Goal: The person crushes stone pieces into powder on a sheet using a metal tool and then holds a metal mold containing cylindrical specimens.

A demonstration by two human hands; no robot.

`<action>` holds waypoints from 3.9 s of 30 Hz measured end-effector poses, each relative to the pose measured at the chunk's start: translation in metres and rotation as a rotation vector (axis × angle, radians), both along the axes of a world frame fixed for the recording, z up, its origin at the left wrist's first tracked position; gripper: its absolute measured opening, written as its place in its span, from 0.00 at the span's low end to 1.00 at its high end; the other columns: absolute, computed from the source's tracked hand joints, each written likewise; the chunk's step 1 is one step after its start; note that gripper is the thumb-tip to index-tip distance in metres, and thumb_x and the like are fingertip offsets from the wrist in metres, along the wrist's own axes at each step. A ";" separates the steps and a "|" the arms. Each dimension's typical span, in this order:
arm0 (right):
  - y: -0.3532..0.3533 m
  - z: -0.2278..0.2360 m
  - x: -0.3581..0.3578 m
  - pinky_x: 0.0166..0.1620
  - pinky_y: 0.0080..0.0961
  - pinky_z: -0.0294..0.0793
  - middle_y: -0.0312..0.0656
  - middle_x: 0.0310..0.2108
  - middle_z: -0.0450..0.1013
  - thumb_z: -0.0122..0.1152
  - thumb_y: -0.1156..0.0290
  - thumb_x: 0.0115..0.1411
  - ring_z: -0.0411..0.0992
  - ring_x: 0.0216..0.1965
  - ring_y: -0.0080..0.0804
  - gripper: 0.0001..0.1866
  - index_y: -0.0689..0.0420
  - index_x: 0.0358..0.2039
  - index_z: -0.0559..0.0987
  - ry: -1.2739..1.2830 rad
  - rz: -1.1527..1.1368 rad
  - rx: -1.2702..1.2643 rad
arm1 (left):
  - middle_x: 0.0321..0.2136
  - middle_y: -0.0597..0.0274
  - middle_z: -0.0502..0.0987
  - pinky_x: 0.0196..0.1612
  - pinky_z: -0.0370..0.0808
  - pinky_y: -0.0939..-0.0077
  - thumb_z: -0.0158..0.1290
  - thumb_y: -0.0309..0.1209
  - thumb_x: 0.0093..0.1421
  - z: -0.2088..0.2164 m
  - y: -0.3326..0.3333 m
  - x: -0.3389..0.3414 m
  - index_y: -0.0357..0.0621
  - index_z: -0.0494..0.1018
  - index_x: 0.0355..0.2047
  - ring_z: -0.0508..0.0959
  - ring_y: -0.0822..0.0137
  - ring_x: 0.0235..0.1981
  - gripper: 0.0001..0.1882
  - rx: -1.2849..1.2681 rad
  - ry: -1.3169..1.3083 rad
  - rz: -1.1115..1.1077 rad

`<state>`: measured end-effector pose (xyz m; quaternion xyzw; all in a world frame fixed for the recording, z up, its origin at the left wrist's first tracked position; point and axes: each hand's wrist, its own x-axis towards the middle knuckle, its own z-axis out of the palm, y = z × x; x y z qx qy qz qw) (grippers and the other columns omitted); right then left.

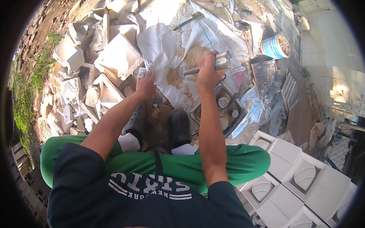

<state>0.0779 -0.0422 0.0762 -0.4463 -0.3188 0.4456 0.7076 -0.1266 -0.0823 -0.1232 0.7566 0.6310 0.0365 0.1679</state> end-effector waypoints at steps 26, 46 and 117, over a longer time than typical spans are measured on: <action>-0.057 -0.039 0.050 0.19 0.17 0.50 0.30 0.13 0.55 0.46 0.80 0.51 0.53 0.14 0.18 0.11 0.54 0.16 0.59 -0.274 -0.264 0.012 | 0.45 0.55 0.71 0.55 0.63 0.62 0.53 0.35 0.51 -0.018 -0.032 0.047 0.44 0.70 0.44 0.68 0.58 0.51 0.19 0.078 -0.233 -0.402; -0.041 -0.024 0.018 0.21 0.17 0.51 0.28 0.13 0.54 0.49 0.78 0.54 0.53 0.16 0.15 0.11 0.54 0.19 0.61 -0.056 -0.059 0.044 | 0.61 0.50 0.58 0.64 0.53 0.61 0.53 0.45 0.53 -0.018 -0.058 0.049 0.43 0.63 0.56 0.56 0.54 0.63 0.32 -0.080 -0.071 -0.472; -0.009 -0.038 -0.008 0.34 0.31 0.66 0.39 0.23 0.71 0.59 0.63 0.57 0.70 0.28 0.34 0.11 0.58 0.28 0.73 -0.844 0.219 -0.023 | 0.46 0.45 0.67 0.48 0.66 0.61 0.59 0.34 0.48 0.077 0.009 0.081 0.37 0.62 0.45 0.68 0.51 0.49 0.27 0.436 -0.988 -0.061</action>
